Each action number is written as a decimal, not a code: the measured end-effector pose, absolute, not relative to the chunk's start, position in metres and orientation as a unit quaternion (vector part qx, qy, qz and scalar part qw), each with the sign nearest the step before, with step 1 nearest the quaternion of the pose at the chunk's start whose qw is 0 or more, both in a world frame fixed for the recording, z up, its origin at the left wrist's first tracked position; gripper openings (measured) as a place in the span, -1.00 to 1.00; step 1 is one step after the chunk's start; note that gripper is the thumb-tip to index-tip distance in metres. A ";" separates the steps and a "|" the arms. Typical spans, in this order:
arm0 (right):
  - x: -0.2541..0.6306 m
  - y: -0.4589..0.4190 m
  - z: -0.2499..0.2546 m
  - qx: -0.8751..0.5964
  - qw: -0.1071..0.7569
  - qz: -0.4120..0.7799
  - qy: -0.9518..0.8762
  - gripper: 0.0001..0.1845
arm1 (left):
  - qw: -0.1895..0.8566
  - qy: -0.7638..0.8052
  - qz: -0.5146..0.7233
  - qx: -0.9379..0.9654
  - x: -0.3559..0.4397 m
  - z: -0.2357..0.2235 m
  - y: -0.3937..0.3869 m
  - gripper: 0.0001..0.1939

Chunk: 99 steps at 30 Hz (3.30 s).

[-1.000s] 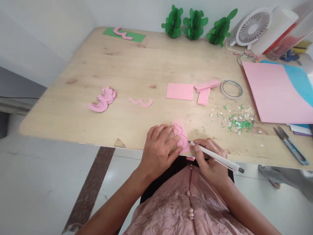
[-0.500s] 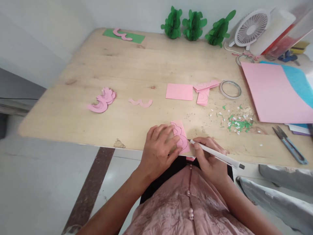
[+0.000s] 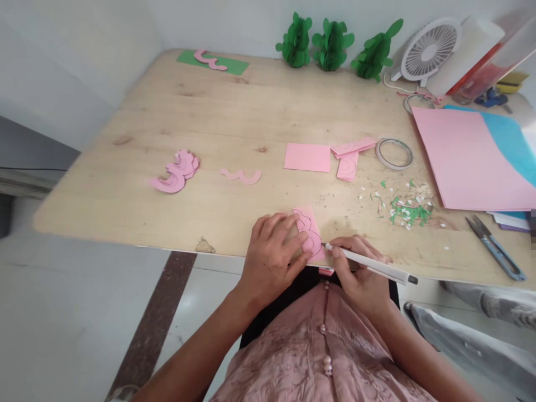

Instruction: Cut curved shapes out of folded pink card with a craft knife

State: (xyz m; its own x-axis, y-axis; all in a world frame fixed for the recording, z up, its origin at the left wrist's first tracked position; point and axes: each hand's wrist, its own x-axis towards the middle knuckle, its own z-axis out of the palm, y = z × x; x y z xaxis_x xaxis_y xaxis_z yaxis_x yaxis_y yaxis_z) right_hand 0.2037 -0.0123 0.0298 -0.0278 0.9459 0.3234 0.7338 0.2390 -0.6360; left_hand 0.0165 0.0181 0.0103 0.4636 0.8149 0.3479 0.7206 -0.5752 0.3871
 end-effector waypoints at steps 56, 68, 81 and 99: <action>0.201 -0.015 0.019 -0.483 0.375 0.126 -0.781 -0.66 | 0.105 0.465 0.256 0.841 0.017 0.010 0.017 -0.78; 0.199 -0.014 0.017 -0.474 0.378 0.060 -0.793 -0.65 | 0.101 0.468 0.273 0.835 0.018 0.009 0.015 -0.77; 0.192 -0.005 0.019 -0.468 0.331 0.006 -0.819 -0.69 | 0.111 0.469 0.270 0.833 0.017 0.008 0.015 -0.70; 0.194 -0.005 0.012 -0.469 0.342 0.001 -0.814 -0.64 | 0.126 0.395 0.179 0.892 -0.008 0.020 0.029 -0.63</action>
State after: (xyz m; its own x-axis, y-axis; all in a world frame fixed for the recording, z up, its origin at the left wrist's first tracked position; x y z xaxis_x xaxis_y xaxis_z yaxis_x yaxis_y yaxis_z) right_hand 0.1938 -0.0051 0.0118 -0.3264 0.7650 0.5551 0.7633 0.5597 -0.3225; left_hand -0.0082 0.0290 0.0202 0.6237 0.7499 0.2206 0.6593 -0.6563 0.3669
